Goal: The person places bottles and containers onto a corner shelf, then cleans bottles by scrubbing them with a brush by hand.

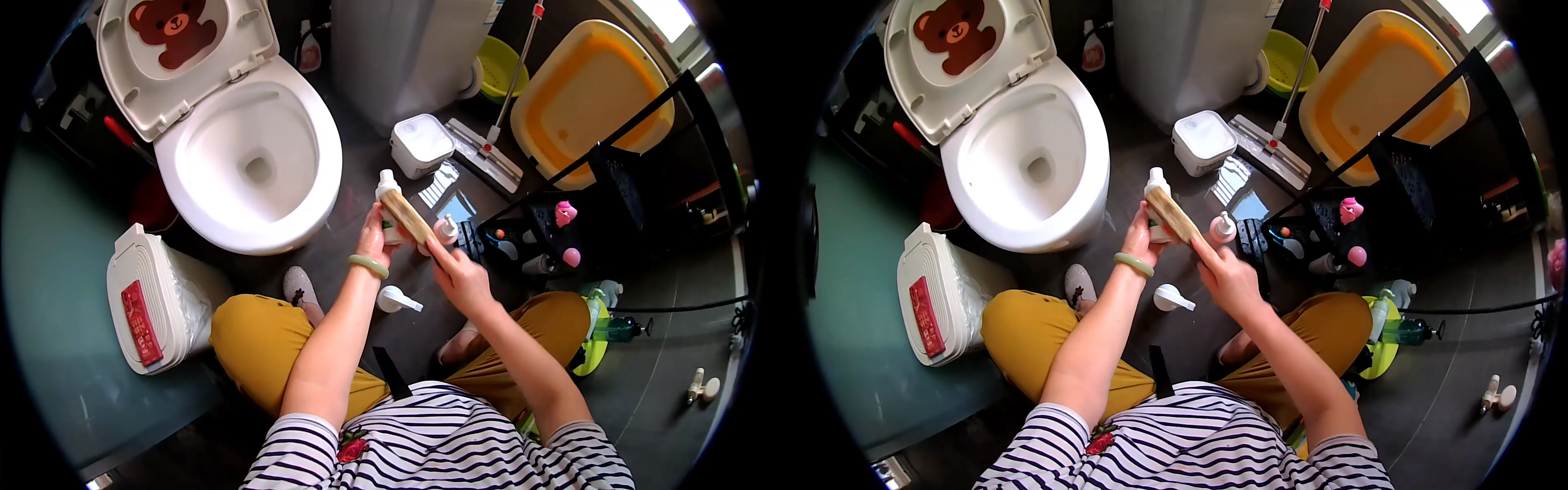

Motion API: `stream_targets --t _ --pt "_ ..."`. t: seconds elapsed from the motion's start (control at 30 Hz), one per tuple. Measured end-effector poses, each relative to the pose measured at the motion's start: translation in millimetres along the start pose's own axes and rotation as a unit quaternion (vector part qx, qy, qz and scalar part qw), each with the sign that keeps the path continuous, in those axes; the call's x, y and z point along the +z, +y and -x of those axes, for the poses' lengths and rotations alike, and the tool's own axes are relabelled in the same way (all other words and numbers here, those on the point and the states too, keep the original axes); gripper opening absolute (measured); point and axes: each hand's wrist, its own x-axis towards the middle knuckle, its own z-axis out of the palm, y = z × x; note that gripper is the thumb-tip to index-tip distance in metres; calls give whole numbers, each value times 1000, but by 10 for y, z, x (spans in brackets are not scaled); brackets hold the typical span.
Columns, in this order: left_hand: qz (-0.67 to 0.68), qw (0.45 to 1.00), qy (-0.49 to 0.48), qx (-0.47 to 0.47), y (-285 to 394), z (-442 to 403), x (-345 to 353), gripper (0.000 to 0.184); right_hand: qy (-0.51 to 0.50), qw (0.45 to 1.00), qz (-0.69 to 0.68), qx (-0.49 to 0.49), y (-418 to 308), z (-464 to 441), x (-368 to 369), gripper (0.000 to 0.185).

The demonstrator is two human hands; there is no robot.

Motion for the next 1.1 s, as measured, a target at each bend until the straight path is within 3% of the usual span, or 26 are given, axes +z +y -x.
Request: stream_targets --t 0.1,0.2,0.27,0.37,0.5,0.6,0.73,0.8,0.87,0.97,1.0,1.07,1.1 --pt "-23 999 -26 8 15 19 32 37 39 999 29 8 24 -486 133 52" --pt "-34 999 -37 11 43 -14 27 35 12 999 32 31 -28 -657 87 53" --pt "-38 999 -19 -1 3 -30 -36 35 -9 999 28 42 -91 -516 76 54" --pt "24 999 21 -24 -48 -112 -126 30 -41 999 18 -22 -169 -100 10 54" --pt "-45 998 43 -31 -29 -90 -106 32 12 999 37 -28 -58 -339 120 45" --pt "-43 999 0 6 -34 -100 -103 29 31 996 72 -28 8 -700 223 41" --pt "-16 1000 -14 9 -98 -178 -233 34 -3 997 65 36 -53 -546 155 49" --pt "54 995 78 -23 -2 -95 -173 38 -36 999 18 -5 -97 -192 36 53" --pt "61 998 17 -10 -18 -152 -336 40 -93 995 16 -26 -132 61 -60 58" --pt "89 994 21 -61 -36 -149 -289 43 -41 998 20 -31 -31 -121 -54 54" --pt "85 994 19 -62 -17 -140 -263 43 -38 999 32 -5 14 -277 -25 52" --pt "45 994 -86 -40 26 -77 -234 45 -57 996 32 65 73 -588 -56 47" --pt "22 996 -76 -29 46 -41 -197 45 -44 992 -50 105 110 -689 -72 46"
